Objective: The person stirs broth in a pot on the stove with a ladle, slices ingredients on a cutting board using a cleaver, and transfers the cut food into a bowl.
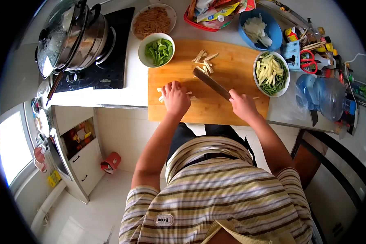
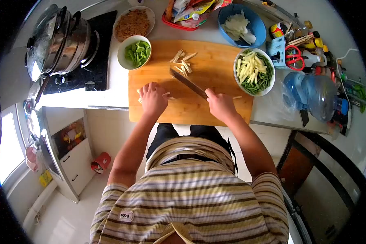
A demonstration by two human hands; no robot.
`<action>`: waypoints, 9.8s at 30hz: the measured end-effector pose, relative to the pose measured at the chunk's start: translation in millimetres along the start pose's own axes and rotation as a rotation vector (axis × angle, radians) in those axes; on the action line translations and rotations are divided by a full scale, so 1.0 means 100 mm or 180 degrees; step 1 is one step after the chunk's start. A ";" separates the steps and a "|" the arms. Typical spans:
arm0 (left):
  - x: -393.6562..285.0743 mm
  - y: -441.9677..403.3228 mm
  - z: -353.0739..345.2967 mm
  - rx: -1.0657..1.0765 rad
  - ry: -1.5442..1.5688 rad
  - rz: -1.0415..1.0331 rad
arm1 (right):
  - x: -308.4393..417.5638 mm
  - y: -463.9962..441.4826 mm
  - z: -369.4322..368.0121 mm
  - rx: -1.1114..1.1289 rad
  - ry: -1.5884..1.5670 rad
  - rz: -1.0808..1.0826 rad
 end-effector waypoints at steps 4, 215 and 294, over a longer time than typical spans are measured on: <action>-0.13 -0.09 0.06 -0.0455 0.0474 0.0078 | -0.07 0.06 -0.12 -0.0084 -0.0027 0.0129; 0.00 -0.46 -0.39 -0.0321 0.1882 0.1096 | 0.39 0.12 -0.15 -0.0283 -0.0760 -0.0681; -0.14 0.10 -0.22 0.0202 0.0876 -0.0917 | 0.50 -0.13 -0.11 0.0375 0.0547 -0.0286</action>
Point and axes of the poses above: each hand's wrist, its own y-axis away from the middle knuckle, its own z-axis out of the back of the hand, x = y × z, the point moved 3 cm from there along -y, towards the middle knuckle, and after that the axes turned 7 degrees about z, right-handed, at the moved point
